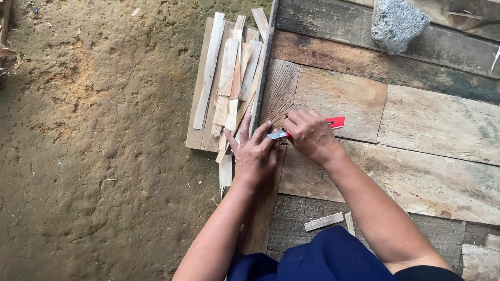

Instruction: The person uses a red utility knife to shave thin strips from a small piece of wood on a wooden workbench. They repeatedly scrape the blade along the wood, creating shavings, then move to a longer plank and continue shaving its edge. The person handles the wood pieces and the knife throughout the clip.

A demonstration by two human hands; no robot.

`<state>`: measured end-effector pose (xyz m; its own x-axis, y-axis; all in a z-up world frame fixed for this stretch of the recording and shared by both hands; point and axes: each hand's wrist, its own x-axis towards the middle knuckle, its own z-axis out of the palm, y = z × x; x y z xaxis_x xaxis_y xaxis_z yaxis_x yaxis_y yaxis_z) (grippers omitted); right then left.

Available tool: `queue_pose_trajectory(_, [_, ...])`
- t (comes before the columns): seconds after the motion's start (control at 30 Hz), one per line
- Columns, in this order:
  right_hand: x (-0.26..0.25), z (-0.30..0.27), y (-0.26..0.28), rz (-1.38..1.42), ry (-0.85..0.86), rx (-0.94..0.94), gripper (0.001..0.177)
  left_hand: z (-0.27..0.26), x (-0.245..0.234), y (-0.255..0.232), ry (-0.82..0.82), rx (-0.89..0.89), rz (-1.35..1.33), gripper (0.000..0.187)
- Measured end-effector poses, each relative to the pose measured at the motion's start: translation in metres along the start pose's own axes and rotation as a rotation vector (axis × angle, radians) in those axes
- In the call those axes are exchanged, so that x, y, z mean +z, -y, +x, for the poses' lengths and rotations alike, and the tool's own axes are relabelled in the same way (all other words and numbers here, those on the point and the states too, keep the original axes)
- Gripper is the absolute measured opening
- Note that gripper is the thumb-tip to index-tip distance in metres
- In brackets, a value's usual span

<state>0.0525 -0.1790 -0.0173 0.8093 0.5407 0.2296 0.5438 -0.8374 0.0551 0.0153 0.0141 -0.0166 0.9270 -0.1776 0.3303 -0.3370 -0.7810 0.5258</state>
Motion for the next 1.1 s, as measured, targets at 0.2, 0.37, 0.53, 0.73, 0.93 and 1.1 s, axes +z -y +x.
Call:
queue_pose_trajectory(0.2, [0.002, -0.020, -0.001, 0.347, -0.064, 0.147, 0.026, 0.003, -0.005, -0.001, 0.018, -0.019, -0.015, 0.029])
queue_pose_trajectory(0.37, [-0.121, -0.002, 0.029, 0.717, 0.641, 0.509, 0.026, 0.004, -0.008, -0.002, 0.017, -0.041, -0.031, 0.028])
queue_pose_trajectory(0.53, [-0.044, -0.024, 0.021, 0.466, 0.410, 0.662, 0.028, 0.004, -0.005, -0.004, 0.014, -0.021, -0.018, 0.026])
queue_pose_trajectory(0.73, [-0.031, -0.009, 0.034, 0.390, 0.413, 0.675, 0.046, 0.001, -0.004, -0.002, 0.021, -0.020, -0.033, 0.028])
queue_pose_trajectory(0.93, [-0.024, -0.014, 0.037, 0.301, 0.330, 0.604, 0.028, 0.002, -0.005, -0.002, 0.027, -0.015, -0.020, 0.031])
queue_pose_trajectory(1.1, [-0.026, -0.016, 0.039, 0.293, 0.284, 0.556, 0.015, 0.003, -0.006, -0.002, 0.037, -0.013, -0.029, 0.031])
